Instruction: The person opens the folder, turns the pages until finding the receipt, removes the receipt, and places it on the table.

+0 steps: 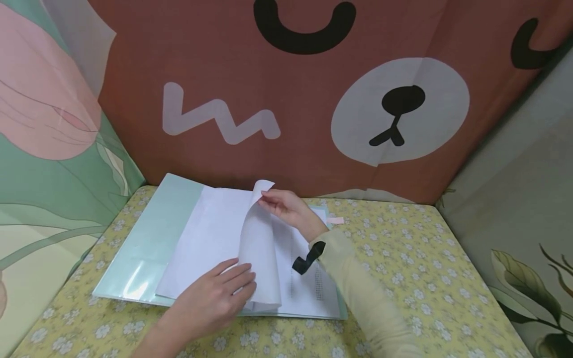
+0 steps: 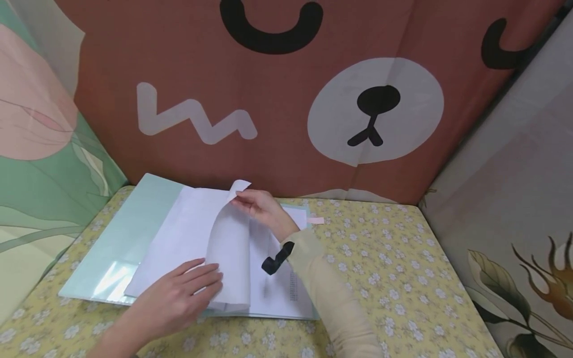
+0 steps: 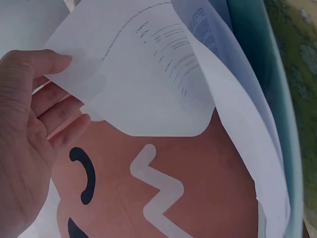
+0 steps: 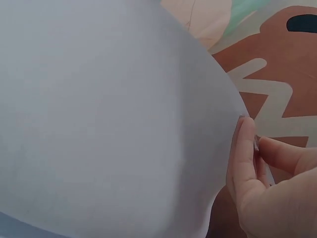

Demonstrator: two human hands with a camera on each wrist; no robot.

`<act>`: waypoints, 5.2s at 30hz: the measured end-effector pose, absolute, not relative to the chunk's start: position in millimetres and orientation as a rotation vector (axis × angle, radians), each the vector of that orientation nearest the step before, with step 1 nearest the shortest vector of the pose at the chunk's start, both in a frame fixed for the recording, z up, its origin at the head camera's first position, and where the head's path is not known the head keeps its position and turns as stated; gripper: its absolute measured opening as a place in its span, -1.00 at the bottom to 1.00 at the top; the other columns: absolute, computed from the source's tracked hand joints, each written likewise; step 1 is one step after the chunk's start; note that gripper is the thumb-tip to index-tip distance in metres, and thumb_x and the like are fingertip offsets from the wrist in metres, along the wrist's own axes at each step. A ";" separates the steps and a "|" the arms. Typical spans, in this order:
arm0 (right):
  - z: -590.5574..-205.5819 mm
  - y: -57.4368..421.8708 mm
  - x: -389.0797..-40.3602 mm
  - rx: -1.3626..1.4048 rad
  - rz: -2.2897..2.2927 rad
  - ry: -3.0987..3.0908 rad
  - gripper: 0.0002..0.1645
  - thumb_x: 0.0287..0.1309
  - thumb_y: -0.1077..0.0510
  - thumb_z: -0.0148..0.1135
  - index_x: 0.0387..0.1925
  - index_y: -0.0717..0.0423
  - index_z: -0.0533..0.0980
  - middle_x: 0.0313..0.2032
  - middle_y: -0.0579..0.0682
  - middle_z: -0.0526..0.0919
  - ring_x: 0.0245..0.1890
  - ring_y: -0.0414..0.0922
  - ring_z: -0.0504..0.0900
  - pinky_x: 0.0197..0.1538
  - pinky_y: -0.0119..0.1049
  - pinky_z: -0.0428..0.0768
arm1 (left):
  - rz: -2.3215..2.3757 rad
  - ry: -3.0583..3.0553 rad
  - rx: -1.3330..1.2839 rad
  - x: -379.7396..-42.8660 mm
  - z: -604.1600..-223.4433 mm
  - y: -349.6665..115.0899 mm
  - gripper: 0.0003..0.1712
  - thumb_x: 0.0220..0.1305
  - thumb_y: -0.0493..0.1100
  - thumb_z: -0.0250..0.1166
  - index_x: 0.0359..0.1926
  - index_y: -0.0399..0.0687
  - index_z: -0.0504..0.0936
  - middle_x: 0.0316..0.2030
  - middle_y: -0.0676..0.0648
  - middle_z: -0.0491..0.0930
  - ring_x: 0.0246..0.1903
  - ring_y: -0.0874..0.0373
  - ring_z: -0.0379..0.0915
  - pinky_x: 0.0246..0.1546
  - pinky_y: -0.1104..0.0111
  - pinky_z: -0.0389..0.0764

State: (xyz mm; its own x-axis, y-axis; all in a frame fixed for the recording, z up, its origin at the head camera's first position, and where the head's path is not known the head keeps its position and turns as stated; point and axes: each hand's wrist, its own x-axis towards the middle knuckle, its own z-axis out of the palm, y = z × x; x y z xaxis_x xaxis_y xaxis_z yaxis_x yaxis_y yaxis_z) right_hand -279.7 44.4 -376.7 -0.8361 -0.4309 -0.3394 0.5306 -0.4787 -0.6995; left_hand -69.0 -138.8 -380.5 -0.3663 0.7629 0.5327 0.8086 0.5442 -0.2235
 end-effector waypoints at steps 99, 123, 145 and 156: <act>-447.1 236.9 -299.2 0.434 -2.353 1.341 -0.51 0.57 0.28 0.02 0.43 0.22 0.28 -0.21 0.08 0.71 -0.07 -0.10 0.71 0.01 -0.36 0.71 | 0.024 -2.988 -0.546 -71.1 -434.3 -210.6 -0.48 0.37 0.17 0.37 -0.01 -0.20 0.63 -0.18 -0.19 0.64 -0.16 -0.15 0.63 -0.24 -0.02 0.70; -449.9 239.2 -299.5 0.491 -2.333 1.414 -0.34 0.57 0.30 -0.03 0.58 0.29 0.09 -0.28 0.09 0.73 -0.12 -0.08 0.76 0.22 -0.29 0.60 | -0.098 -3.136 -0.374 -73.6 -446.3 -215.1 -0.19 0.33 0.21 0.37 0.43 -0.16 0.48 0.45 -0.43 0.28 0.40 -0.54 0.13 0.25 -0.47 0.23; -456.3 223.9 -296.6 0.314 -2.016 1.978 -0.49 0.51 0.28 0.12 0.36 0.46 0.39 0.03 0.27 0.70 -0.09 -0.06 0.78 0.07 -0.24 0.71 | -0.189 -3.046 -0.684 -74.8 -440.7 -210.7 -0.30 0.31 -0.22 0.44 0.45 -0.09 0.47 0.44 -0.24 0.38 0.44 -0.30 0.24 0.32 -0.26 0.35; -457.5 218.5 -300.6 0.289 -1.981 2.013 -0.49 0.50 0.29 0.12 0.35 0.49 0.38 -0.10 0.18 0.74 -0.21 -0.11 0.77 -0.01 -0.27 0.74 | -0.333 -3.094 -0.774 -78.0 -441.8 -196.9 -0.34 0.34 -0.36 0.33 0.45 -0.11 0.47 0.42 -0.22 0.42 0.38 -0.31 0.34 0.25 -0.26 0.45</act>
